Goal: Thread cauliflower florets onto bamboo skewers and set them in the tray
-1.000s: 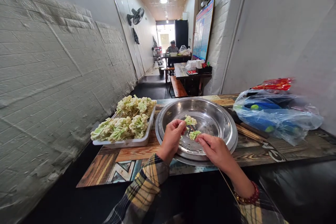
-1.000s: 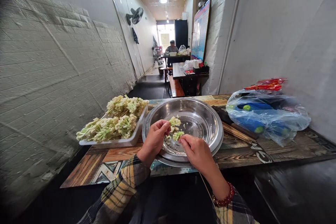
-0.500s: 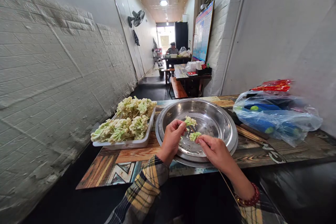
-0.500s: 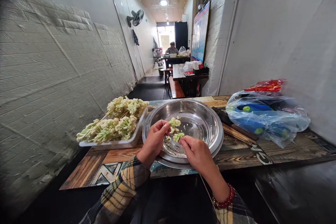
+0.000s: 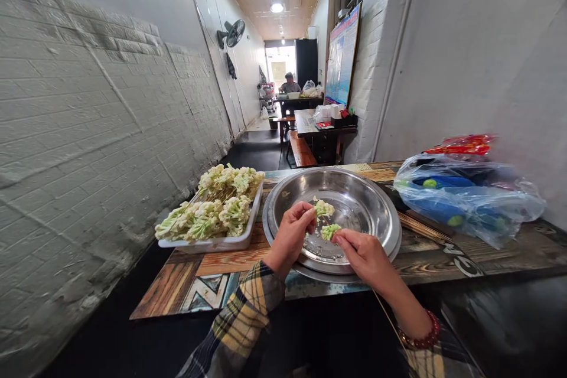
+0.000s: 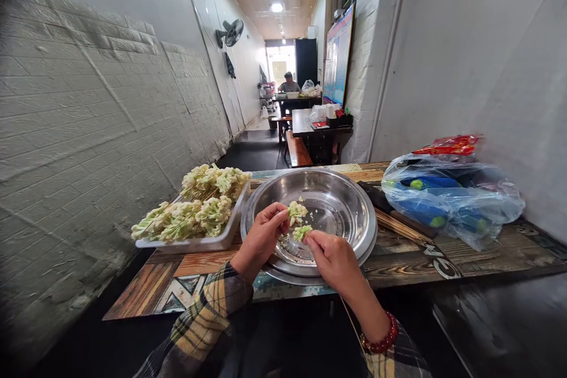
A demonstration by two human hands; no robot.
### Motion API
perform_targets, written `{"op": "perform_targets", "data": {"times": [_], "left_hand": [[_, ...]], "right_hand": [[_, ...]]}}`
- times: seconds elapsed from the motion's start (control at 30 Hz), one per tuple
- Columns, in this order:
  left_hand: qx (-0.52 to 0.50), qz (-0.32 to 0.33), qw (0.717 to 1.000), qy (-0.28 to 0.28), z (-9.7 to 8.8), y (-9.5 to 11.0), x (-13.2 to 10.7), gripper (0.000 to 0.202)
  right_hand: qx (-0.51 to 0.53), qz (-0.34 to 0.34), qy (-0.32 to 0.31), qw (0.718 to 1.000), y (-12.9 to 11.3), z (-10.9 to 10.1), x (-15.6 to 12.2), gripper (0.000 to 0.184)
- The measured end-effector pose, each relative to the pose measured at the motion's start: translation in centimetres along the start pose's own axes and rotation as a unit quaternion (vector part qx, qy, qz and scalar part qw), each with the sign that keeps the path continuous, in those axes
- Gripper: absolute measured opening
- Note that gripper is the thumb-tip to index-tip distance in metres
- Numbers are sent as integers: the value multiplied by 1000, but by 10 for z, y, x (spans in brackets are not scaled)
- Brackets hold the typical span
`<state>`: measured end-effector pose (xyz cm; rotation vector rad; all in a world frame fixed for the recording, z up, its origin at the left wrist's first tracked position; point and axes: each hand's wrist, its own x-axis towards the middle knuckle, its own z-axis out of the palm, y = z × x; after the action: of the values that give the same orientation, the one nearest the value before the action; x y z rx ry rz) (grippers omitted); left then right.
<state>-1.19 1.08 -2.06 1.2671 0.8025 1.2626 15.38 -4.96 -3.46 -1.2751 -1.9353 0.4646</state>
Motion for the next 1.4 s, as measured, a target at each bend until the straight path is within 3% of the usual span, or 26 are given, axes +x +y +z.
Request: {"op": "perform_targets", "data": {"times": [0.23,0.43,0.73,0.97,1.4], "left_hand": [[2,0,1000,14,0,-3,0,18],[66,48,996,32,-1,-5,0,17],[120,73,990,-4,2,2,-3,19],[78,20,996,-31,-1,3,-4,17],[1,-14,998,-55,-2,2,1,22]], "right_hand": [[-13,10,-3,1000,0,0,1,35],[-16,25,0,1000,-2,1,2,34],[33,13,9,999,0,-1,1,33],[30,2,-11,1000,0,-6,-1,32],[7,-8,-16,1000,2,-5,0,33]]}}
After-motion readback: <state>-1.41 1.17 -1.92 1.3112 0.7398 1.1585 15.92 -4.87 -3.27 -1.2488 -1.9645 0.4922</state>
